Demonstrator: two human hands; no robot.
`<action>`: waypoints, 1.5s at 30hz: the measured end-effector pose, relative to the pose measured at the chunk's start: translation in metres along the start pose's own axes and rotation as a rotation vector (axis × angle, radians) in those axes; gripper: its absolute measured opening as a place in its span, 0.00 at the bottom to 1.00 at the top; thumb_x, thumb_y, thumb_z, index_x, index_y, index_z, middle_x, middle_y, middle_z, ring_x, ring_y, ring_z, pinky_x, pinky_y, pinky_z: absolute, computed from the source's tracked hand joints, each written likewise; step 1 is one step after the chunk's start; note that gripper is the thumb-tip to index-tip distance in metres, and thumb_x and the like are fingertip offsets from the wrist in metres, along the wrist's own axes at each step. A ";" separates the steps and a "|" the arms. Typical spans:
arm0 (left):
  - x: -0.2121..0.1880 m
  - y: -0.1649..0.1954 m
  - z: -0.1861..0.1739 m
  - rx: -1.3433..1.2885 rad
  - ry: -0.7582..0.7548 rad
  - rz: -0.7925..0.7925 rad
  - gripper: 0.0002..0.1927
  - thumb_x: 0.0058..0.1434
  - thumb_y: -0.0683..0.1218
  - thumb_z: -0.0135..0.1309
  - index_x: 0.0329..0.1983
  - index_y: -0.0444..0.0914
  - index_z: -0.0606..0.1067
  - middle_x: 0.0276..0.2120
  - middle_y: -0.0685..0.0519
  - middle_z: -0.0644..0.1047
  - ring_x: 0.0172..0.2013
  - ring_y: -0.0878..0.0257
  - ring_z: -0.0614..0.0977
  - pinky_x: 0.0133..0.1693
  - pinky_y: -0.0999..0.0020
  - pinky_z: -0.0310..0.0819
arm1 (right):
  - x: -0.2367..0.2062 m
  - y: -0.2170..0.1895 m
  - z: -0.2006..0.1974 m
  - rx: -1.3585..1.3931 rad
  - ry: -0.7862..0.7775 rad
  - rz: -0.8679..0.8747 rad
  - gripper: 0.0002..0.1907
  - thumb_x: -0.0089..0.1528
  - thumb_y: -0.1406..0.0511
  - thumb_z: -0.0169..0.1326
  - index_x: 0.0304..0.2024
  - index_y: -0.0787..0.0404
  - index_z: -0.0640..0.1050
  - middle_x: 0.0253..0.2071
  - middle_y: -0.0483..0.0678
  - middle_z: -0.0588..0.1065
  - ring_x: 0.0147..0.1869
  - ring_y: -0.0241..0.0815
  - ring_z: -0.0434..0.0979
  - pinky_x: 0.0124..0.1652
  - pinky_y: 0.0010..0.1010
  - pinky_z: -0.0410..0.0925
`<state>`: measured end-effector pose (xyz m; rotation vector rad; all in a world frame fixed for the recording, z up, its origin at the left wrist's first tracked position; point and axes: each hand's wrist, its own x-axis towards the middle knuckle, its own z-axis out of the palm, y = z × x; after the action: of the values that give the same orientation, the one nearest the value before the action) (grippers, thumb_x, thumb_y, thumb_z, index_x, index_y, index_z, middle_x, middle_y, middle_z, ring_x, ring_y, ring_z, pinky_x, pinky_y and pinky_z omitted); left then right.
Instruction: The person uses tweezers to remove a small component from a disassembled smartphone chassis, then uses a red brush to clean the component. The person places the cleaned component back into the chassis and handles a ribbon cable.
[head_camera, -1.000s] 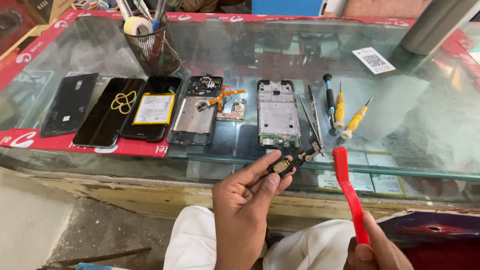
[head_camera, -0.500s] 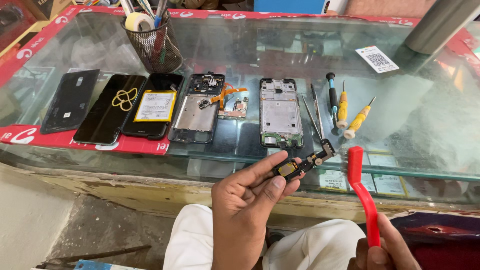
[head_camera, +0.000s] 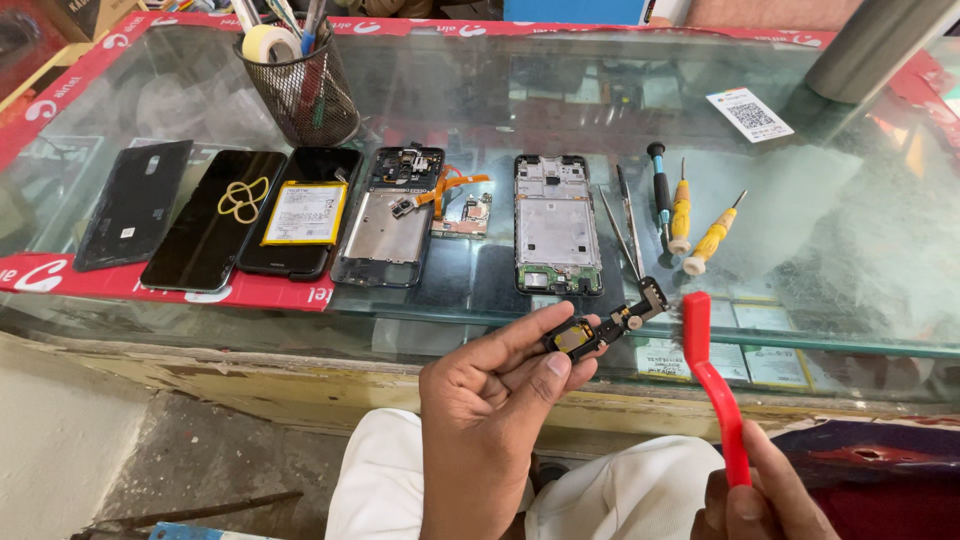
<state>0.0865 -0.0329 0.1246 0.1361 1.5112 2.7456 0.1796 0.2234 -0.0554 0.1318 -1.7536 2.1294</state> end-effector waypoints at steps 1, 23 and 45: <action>0.000 0.000 0.000 -0.001 0.003 -0.003 0.20 0.62 0.34 0.54 0.58 0.22 0.75 0.46 0.38 0.83 0.41 0.61 0.86 0.48 0.67 0.84 | -0.001 0.001 0.000 -0.007 -0.006 0.005 0.30 0.65 0.72 0.50 0.70 0.70 0.65 0.20 0.46 0.65 0.21 0.30 0.57 0.22 0.24 0.55; -0.007 -0.009 0.007 0.265 0.112 0.383 0.08 0.62 0.31 0.57 0.42 0.29 0.83 0.48 0.41 0.85 0.48 0.59 0.86 0.50 0.68 0.83 | -0.003 -0.009 0.007 0.177 -0.091 -0.015 0.31 0.68 0.74 0.47 0.75 0.72 0.61 0.20 0.48 0.64 0.21 0.34 0.58 0.22 0.27 0.53; -0.007 -0.014 0.012 0.184 0.051 0.315 0.20 0.58 0.31 0.62 0.55 0.29 0.76 0.51 0.39 0.82 0.49 0.58 0.86 0.51 0.66 0.85 | 0.002 0.001 0.003 -0.410 0.030 -0.065 0.25 0.63 0.67 0.50 0.64 0.66 0.70 0.24 0.49 0.73 0.28 0.37 0.72 0.33 0.29 0.65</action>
<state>0.0942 -0.0157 0.1183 0.3351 1.9059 2.8505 0.1771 0.2209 -0.0555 0.0441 -2.0923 1.6764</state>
